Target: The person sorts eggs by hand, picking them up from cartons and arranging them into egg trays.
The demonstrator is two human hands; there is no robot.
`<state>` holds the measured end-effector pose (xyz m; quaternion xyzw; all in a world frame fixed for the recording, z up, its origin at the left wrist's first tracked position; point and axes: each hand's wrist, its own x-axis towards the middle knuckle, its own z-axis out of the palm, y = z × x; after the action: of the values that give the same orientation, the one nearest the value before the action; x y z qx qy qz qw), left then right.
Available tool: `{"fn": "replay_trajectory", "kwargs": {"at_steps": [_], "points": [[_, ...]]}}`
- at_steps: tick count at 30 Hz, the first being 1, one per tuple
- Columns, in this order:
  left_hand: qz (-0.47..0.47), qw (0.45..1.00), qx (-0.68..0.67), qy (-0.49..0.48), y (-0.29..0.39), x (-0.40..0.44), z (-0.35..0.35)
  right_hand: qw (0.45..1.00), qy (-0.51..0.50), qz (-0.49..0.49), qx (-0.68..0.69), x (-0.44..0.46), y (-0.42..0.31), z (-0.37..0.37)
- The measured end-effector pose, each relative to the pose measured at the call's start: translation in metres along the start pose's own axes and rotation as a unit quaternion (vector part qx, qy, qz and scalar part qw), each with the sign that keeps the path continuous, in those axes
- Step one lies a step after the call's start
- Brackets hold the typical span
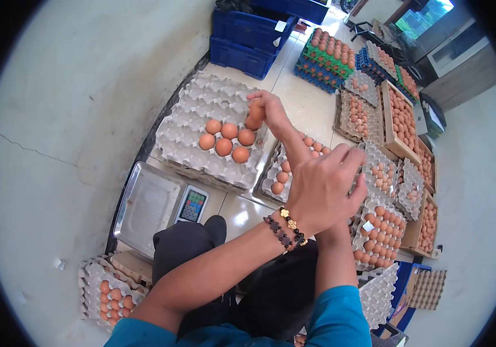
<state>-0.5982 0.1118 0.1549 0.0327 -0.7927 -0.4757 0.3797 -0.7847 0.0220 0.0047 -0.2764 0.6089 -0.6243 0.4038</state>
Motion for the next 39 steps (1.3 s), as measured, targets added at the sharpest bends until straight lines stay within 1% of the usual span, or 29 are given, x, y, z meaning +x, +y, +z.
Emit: {"fn": "replay_trajectory", "kwargs": {"at_steps": [1,3,4,5,6,9,12,14,15,16,18,19,20,21,23,25,28,31,34,36,37,38,39], "points": [[0.002,1.000,-0.007,0.001,0.000,-0.001,0.002,0.999,0.001,-0.004,-0.046,0.002,-0.001,0.008],[0.007,1.000,-0.020,0.002,-0.001,-0.002,0.003,0.976,0.020,-0.088,-0.197,0.003,-0.003,0.029],[0.002,1.000,-0.016,-0.010,-0.001,-0.003,0.003,0.939,0.038,-0.166,-0.299,-0.002,-0.001,0.041],[-0.002,1.000,-0.012,-0.022,0.000,-0.003,0.002,0.885,0.056,-0.242,-0.395,-0.005,0.000,0.050],[-0.006,0.999,-0.008,-0.035,0.000,-0.003,0.002,0.880,0.050,-0.241,-0.407,-0.008,0.000,0.055],[-0.001,1.000,-0.007,-0.029,-0.001,-0.003,0.003,0.859,0.022,-0.210,-0.466,-0.008,0.000,0.054],[-0.004,0.999,0.001,-0.040,-0.001,-0.002,0.003,0.808,0.088,-0.359,-0.459,0.002,0.005,0.028],[-0.010,0.998,0.050,-0.040,-0.003,0.010,-0.008,0.881,0.158,-0.242,-0.374,-0.016,-0.021,0.017],[-0.008,0.996,0.074,-0.041,-0.010,0.020,-0.014,0.906,0.196,-0.185,-0.328,-0.023,-0.027,0.004],[0.008,0.996,0.087,0.027,-0.024,0.031,-0.016,0.901,0.192,-0.139,-0.365,-0.032,-0.019,-0.012],[-0.028,0.995,0.036,0.087,-0.047,0.047,-0.031,0.881,0.188,-0.040,-0.432,-0.055,0.034,-0.057],[-0.077,0.994,-0.021,0.081,-0.053,0.053,-0.046,0.867,0.186,0.006,-0.462,-0.067,0.059,-0.076],[-0.095,0.991,-0.010,0.098,-0.057,0.056,-0.057,0.852,0.182,0.052,-0.488,-0.077,0.083,-0.094],[-0.113,0.987,0.004,0.116,-0.057,0.058,-0.064,0.836,0.174,0.098,-0.511,-0.088,0.089,-0.099],[-0.141,0.982,-0.037,0.119,-0.042,0.059,-0.072,0.815,0.167,0.229,-0.506,-0.129,0.107,-0.072],[-0.157,0.979,-0.062,0.116,-0.036,0.057,-0.068,0.793,0.178,0.217,-0.540,-0.157,0.131,-0.049],[-0.156,0.980,-0.070,0.106,-0.033,0.053,-0.054,0.776,0.191,0.281,-0.532,-0.170,0.138,-0.023],[-0.145,0.983,-0.056,0.093,-0.032,0.051,-0.044,0.790,0.236,0.240,-0.512,-0.175,0.151,-0.021],[-0.141,0.985,-0.047,0.085,-0.031,0.051,-0.038,0.780,0.246,0.286,-0.499,-0.175,0.156,-0.022],[-0.147,0.984,-0.053,0.084,-0.033,0.051,-0.038,0.857,0.274,0.246,-0.360,-0.178,0.188,-0.046],[-0.141,0.985,-0.052,0.089,-0.033,0.052,-0.039,0.888,0.283,0.223,-0.287,-0.182,0.190,-0.053],[-0.137,0.985,-0.050,0.094,-0.033,0.053,-0.041,0.924,0.264,0.257,-0.104,-0.187,0.191,-0.063],[-0.132,0.985,-0.049,0.099,-0.033,0.054,-0.042,0.939,0.243,0.237,0.054,-0.192,0.184,-0.068]]}}
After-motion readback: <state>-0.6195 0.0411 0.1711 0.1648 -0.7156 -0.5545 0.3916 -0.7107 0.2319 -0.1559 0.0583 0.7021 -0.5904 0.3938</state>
